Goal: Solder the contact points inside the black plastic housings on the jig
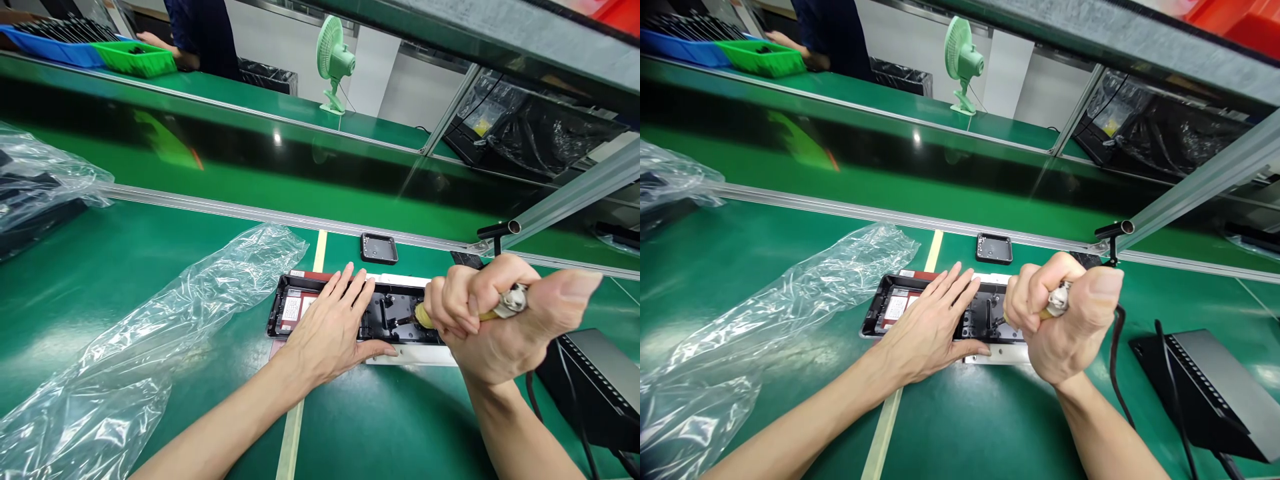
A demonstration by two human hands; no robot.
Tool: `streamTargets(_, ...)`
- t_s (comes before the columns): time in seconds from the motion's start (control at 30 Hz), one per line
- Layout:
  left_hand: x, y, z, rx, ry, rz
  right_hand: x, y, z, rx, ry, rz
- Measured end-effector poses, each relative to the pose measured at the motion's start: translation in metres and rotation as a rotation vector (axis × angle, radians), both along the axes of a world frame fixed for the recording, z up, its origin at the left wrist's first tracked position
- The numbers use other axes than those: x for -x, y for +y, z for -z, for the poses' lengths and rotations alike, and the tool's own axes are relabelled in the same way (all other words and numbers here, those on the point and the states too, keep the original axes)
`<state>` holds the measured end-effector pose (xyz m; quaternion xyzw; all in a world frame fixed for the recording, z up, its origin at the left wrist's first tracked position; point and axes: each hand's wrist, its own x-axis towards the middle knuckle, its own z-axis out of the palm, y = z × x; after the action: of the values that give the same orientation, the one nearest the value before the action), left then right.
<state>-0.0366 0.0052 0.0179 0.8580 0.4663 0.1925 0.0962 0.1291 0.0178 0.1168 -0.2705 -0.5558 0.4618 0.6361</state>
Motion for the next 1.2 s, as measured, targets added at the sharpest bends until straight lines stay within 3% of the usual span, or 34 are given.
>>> streamTargets(1.2, -0.0012, 0.0005, 0.0032, -0.029, 0.0, -0.005, 0.0012, 0.0004, 0.0004, -0.015, -0.028, -0.004)
